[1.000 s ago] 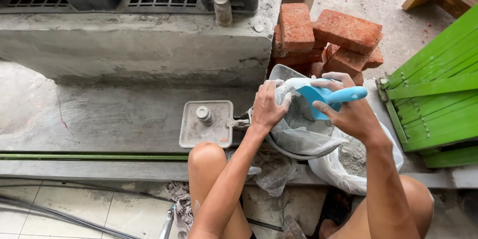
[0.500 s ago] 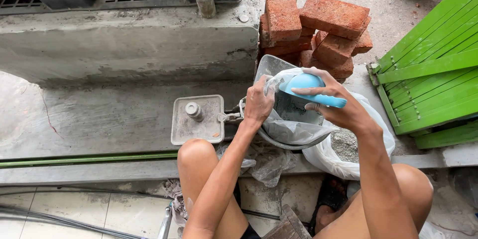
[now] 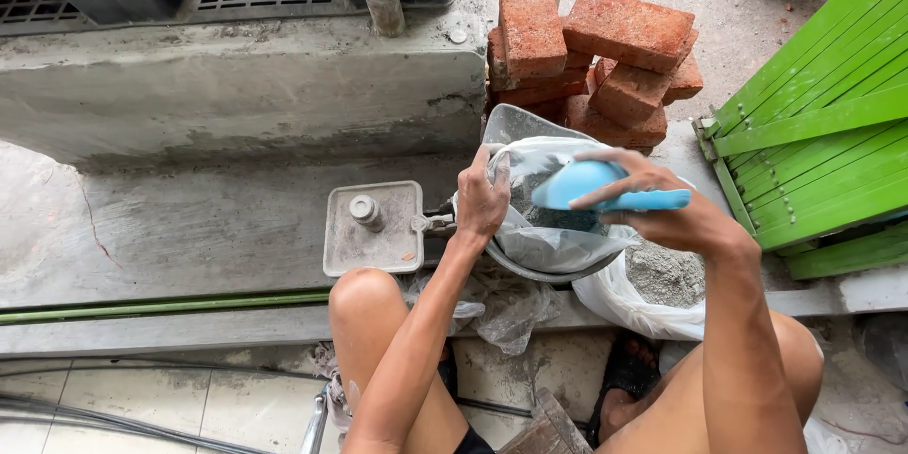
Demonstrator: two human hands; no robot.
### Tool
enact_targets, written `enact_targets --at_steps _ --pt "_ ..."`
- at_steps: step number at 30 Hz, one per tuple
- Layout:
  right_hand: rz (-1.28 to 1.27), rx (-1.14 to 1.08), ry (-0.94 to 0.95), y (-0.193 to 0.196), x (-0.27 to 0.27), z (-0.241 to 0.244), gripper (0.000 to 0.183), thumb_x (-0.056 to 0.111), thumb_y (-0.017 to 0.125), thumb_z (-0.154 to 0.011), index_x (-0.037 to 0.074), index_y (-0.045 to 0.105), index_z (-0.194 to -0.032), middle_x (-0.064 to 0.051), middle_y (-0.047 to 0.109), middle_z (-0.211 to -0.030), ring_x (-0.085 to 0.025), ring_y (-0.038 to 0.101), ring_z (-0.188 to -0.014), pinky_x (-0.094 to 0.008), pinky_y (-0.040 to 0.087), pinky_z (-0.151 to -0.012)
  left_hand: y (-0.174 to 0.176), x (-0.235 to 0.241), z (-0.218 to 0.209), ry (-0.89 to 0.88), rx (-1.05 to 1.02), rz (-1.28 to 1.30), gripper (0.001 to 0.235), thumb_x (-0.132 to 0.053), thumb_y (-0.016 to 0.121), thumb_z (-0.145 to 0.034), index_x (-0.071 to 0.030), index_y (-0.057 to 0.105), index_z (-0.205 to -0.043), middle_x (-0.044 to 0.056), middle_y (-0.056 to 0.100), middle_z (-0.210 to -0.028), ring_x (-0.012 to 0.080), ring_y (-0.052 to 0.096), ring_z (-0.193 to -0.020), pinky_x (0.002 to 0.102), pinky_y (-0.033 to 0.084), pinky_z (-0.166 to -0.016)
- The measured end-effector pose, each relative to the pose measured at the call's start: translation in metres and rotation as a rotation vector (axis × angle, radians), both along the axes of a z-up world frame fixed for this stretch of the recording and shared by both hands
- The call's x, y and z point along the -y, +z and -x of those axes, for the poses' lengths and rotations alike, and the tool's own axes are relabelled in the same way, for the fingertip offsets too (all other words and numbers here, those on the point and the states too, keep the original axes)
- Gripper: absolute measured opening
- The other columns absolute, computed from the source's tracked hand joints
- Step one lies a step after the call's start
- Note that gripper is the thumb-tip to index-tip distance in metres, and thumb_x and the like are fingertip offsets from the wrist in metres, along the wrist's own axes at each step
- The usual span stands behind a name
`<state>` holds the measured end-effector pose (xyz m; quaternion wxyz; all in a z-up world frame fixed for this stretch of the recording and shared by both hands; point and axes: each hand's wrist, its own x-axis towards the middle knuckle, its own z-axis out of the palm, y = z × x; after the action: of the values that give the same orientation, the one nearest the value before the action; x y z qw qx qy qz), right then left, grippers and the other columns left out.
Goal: The person scoops cement from a white sack into a bucket using a blue scoop. The person holds the sack open with one hand while scooping with the other.
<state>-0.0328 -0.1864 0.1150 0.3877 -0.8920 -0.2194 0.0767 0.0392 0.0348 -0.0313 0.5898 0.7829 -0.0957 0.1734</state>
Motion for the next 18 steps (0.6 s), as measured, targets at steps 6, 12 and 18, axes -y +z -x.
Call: enact_targets --at_steps 6,12,18 --pt "-0.035 0.219 -0.008 -0.026 0.004 -0.01 0.035 0.009 0.078 -0.08 0.027 0.082 -0.11 -0.012 0.054 -0.151 -0.044 0.049 -0.136 -0.06 0.039 -0.111 0.014 0.003 -0.002 -0.015 -0.161 -0.06 0.018 -0.029 0.067 -0.094 -0.015 0.065 -0.105 0.019 0.072 -0.087 0.0406 0.072 -0.09 0.05 0.056 -0.079" --pt "-0.019 0.177 0.013 -0.053 -0.011 -0.026 0.038 0.011 0.078 -0.081 0.033 0.082 -0.112 -0.012 0.055 -0.15 -0.042 0.054 -0.132 -0.059 0.042 -0.11 -0.012 0.005 -0.017 -0.027 -0.278 -0.171 0.026 -0.034 0.059 -0.097 -0.009 0.067 -0.094 0.021 0.07 -0.081 0.0446 0.071 -0.087 0.053 0.054 -0.074" --pt "0.013 0.115 0.028 -0.048 -0.028 -0.025 0.03 0.012 0.077 -0.083 0.029 0.084 -0.108 -0.011 0.056 -0.15 -0.044 0.053 -0.133 -0.06 0.042 -0.11 -0.007 0.008 -0.008 0.015 -0.091 -0.149 0.016 -0.017 0.055 -0.1 -0.007 0.058 -0.087 0.024 0.065 -0.065 0.0438 0.07 -0.066 0.045 0.054 -0.063"
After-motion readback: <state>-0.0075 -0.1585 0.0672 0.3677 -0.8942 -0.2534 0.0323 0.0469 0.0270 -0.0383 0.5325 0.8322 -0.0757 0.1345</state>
